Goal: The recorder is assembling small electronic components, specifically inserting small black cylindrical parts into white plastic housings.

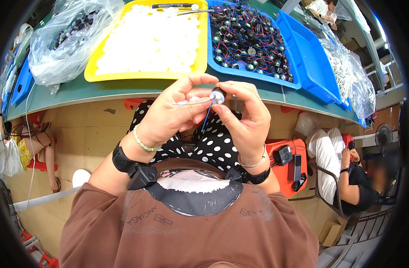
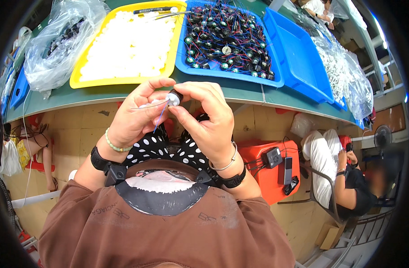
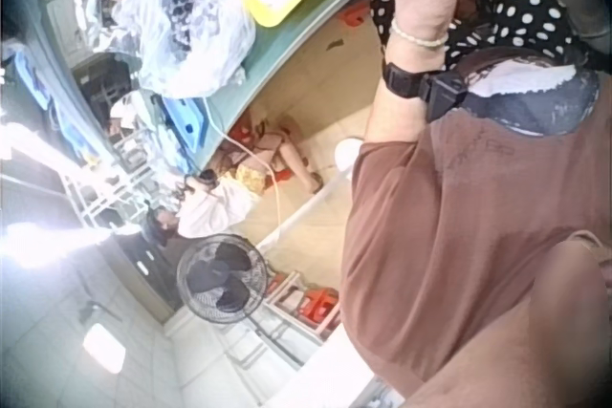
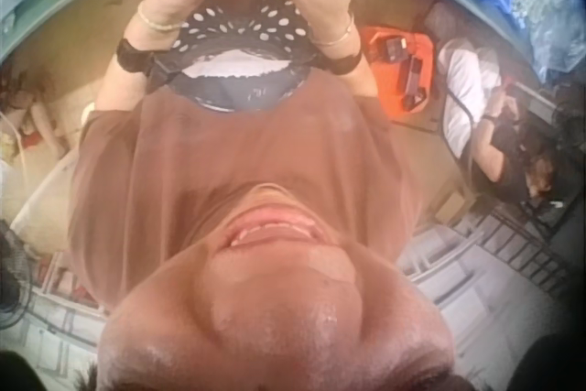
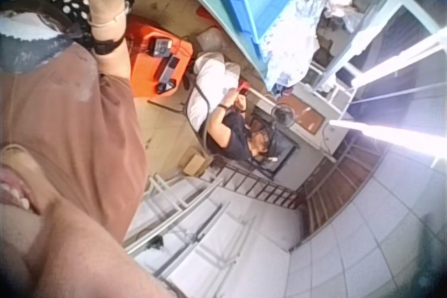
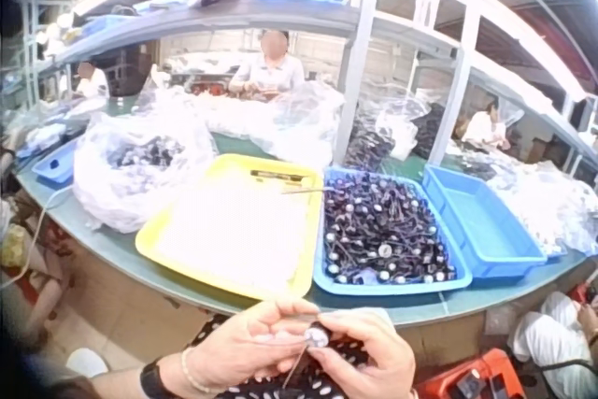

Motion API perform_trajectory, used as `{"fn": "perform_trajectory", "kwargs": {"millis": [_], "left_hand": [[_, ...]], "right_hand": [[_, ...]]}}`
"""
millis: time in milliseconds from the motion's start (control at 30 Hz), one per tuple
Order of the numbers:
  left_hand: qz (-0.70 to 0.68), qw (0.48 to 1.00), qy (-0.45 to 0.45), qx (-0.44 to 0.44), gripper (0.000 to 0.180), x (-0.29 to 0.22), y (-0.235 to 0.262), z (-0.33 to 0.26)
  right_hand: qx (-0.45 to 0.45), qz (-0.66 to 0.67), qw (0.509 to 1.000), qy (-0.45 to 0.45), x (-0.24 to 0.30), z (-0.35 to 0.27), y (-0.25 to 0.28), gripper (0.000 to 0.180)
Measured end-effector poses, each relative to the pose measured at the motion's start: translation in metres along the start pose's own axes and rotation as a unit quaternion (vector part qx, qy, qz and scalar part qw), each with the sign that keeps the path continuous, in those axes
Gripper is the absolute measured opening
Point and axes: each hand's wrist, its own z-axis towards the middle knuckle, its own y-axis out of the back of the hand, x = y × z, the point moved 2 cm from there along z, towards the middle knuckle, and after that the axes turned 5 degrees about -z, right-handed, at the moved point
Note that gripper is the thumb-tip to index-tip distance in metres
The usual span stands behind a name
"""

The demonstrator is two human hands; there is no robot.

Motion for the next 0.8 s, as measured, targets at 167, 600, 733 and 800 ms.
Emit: {"fn": "perform_trajectory", "kwargs": {"millis": [167, 600, 733, 800], "left_hand": [[-0.053, 0.998, 0.035, -0.008, 0.037, 0.001, 0.006, 0.004], [0.011, 0.999, -0.041, 0.034, 0.036, -0.004, 0.014, -0.005], [0.054, 0.996, -0.058, -0.035, 0.037, -0.019, 0.025, -0.012], [-0.039, 0.988, -0.1, -0.108, 0.037, -0.036, 0.033, -0.014]], "right_hand": [[-0.021, -0.009, 1.0, 0.017, -0.001, 0.002, -0.007, 0.033], [0.031, 0.124, 0.987, -0.097, 0.003, 0.0, -0.016, 0.028], [0.037, 0.142, 0.986, -0.084, 0.01, 0.012, -0.029, 0.038], [0.046, 0.14, 0.987, -0.065, 0.005, 0.013, -0.028, 0.042]]}}
